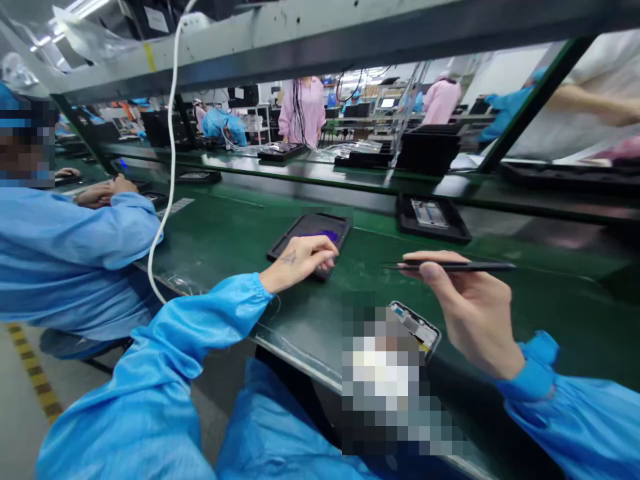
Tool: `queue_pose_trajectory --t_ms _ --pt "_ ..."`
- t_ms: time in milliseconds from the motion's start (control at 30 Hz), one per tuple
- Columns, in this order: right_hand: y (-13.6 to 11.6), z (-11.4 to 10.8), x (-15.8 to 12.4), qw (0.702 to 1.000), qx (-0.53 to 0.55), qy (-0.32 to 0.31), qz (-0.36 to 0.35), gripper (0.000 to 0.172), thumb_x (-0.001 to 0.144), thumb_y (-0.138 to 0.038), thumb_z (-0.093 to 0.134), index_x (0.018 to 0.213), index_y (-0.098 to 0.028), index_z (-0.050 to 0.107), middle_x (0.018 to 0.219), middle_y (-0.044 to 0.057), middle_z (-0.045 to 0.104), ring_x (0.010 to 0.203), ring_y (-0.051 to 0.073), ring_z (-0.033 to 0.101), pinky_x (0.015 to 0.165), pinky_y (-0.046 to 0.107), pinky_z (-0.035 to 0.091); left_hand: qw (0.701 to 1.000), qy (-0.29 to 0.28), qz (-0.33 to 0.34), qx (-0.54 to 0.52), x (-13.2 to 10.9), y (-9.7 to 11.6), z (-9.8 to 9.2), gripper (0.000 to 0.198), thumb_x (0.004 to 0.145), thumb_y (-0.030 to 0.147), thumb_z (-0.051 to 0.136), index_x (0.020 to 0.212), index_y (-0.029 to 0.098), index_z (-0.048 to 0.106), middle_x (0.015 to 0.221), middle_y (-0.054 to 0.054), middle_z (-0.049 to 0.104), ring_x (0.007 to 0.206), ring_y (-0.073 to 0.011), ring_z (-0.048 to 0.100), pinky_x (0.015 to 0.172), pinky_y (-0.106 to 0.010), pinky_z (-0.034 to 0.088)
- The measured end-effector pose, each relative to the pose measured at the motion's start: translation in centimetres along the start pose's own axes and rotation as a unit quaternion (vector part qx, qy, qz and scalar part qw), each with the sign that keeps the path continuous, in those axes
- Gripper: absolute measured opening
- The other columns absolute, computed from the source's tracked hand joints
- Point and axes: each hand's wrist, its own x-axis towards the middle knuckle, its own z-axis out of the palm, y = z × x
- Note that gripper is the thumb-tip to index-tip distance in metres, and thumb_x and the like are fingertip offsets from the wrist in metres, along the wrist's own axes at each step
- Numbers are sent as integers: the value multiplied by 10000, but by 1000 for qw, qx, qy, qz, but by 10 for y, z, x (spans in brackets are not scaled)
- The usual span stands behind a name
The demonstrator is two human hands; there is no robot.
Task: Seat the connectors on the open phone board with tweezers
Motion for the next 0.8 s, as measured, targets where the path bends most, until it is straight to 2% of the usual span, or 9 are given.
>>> queue_pose_trajectory --t_ms 100,200,367,433,500,600,667,733,800 --pt "22 -11 6 991 21 55 120 473 801 -677 731 961 -232 751 942 43 732 855 240 724 875 406 598 992 16 19 123 11 -28 -21 90 967 205 526 953 170 607 773 -18 658 731 -147 624 758 -266 471" --pt "40 -30 1 984 15 80 160 544 726 -731 751 919 -223 744 921 52 736 859 266 724 890 450 609 974 -21 46 220 16 -44 -23 59 960 200 562 919 183 601 768 -15 624 746 -166 608 747 -269 443" --pt "53 -60 -19 975 3 94 199 575 652 -749 793 900 -231 756 933 63 743 865 292 718 900 481 606 935 -104 96 325 14 -43 -20 238 1009 348 539 879 175 637 903 -50 623 895 -189 599 820 -280 449" --pt "56 -66 -25 972 13 96 214 565 656 -740 798 902 -233 756 909 62 741 843 282 720 878 458 617 919 -119 108 360 24 -36 -20 299 1034 378 480 920 164 655 942 -74 617 948 -213 582 856 -310 455" --pt "58 -68 -28 969 30 94 228 556 680 -726 793 918 -226 753 851 59 734 794 263 722 836 431 632 904 -127 122 389 48 -26 -16 319 1053 357 421 985 155 658 1005 -97 614 1018 -231 565 909 -338 457" --pt "62 -65 -30 964 64 77 245 590 705 -716 785 976 -193 745 793 64 731 756 246 728 787 403 646 885 -147 145 416 108 -11 8 280 1056 322 422 1082 157 647 1130 -101 609 1090 -221 563 972 -356 471" --pt "64 -62 -31 962 87 60 252 630 701 -717 790 1007 -169 738 802 81 742 759 247 737 767 396 653 876 -163 150 429 154 -3 35 235 1029 290 500 1174 152 622 1216 -93 597 1103 -214 584 976 -390 502" --pt "64 -60 -32 960 103 50 256 633 710 -707 791 1017 -155 734 812 96 750 766 248 743 756 392 656 869 -168 149 440 195 2 67 310 995 279 573 1278 150 574 1307 -103 572 1134 -224 593 983 -436 523" --pt "64 -61 -34 958 115 46 259 597 744 -681 782 1006 -146 735 819 107 753 778 248 747 755 385 657 867 -168 144 446 225 3 97 375 984 311 600 1323 157 551 1348 -114 557 1152 -235 598 978 -454 540"
